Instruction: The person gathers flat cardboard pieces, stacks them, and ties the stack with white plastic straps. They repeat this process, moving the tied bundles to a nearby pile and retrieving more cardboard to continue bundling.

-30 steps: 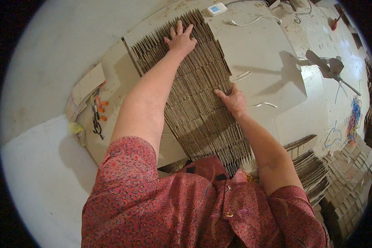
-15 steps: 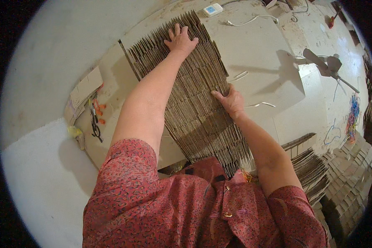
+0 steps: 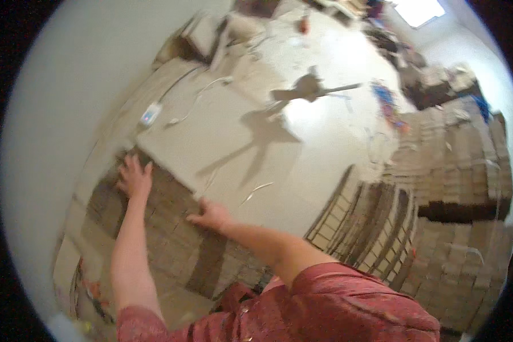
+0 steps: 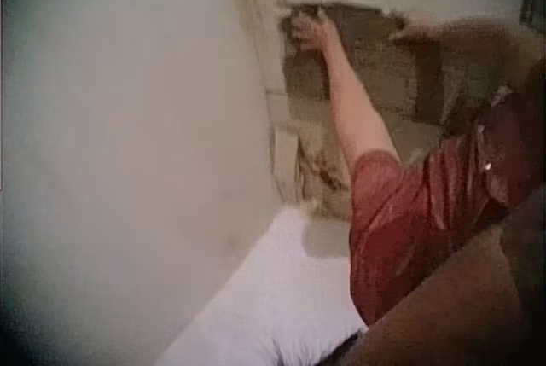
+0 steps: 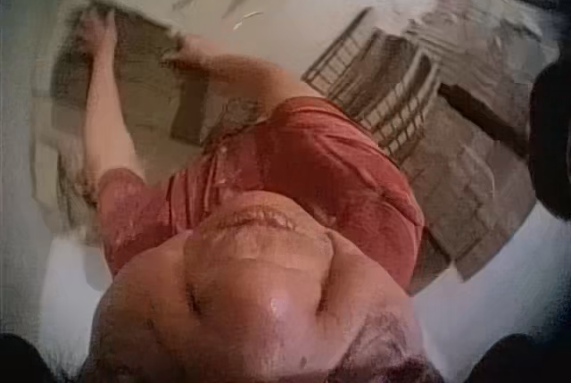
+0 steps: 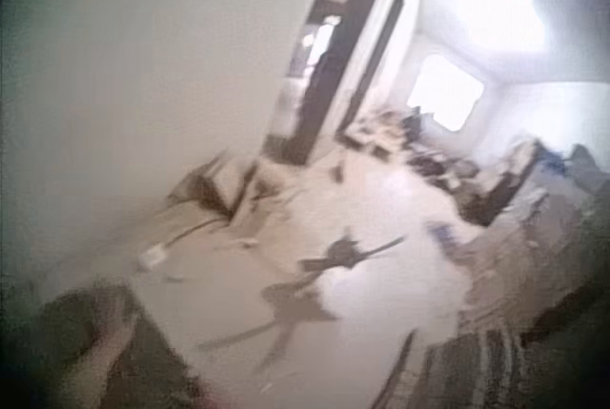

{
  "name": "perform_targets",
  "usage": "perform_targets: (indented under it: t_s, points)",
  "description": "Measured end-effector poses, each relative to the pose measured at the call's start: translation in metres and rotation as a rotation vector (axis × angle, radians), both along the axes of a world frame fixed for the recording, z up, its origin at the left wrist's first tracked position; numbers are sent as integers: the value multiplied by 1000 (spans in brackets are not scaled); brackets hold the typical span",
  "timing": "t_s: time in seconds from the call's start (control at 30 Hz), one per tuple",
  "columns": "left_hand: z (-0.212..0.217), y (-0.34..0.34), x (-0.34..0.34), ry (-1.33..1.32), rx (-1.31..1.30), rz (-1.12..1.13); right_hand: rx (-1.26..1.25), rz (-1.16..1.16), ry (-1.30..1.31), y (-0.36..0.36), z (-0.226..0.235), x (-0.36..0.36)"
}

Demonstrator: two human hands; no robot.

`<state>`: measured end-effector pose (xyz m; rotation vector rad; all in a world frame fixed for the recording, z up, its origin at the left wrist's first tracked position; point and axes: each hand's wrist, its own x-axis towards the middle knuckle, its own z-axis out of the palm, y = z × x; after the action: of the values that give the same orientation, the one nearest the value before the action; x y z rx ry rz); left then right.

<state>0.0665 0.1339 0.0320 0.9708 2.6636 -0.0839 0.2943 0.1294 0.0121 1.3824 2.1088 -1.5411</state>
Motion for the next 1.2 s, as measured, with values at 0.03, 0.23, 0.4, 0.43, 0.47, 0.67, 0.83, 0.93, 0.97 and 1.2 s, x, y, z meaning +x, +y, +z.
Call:
perform_targets:
  t_s: [0.03,0.23,0.4,0.43,0.47,0.67,0.83,0.93,0.97,1.2]
  points:
    - [-14,12,-6,-38,40,42,126,37,-22,18,9,4]
    - [-27,27,17,34,14,-49,168,21,-10,21,-4,21]
    - [-47,9,5,110,42,-62,154,43,20,9,-12,14]
    - [-55,7,0,145,73,-74,183,33,24,8,-17,13]
    - [-64,4,-3,180,103,-86,211,23,28,6,-22,12]
    - [-49,9,6,187,92,-78,226,-28,17,11,-23,12]
    - [-40,11,12,178,52,-71,159,-44,45,19,-24,19]
    - [-35,12,15,166,61,-72,101,-85,84,25,-25,23]
    - [-34,12,15,164,53,-70,81,-98,91,28,-24,24]
    - [-37,11,15,181,63,-90,139,11,160,31,-49,28]
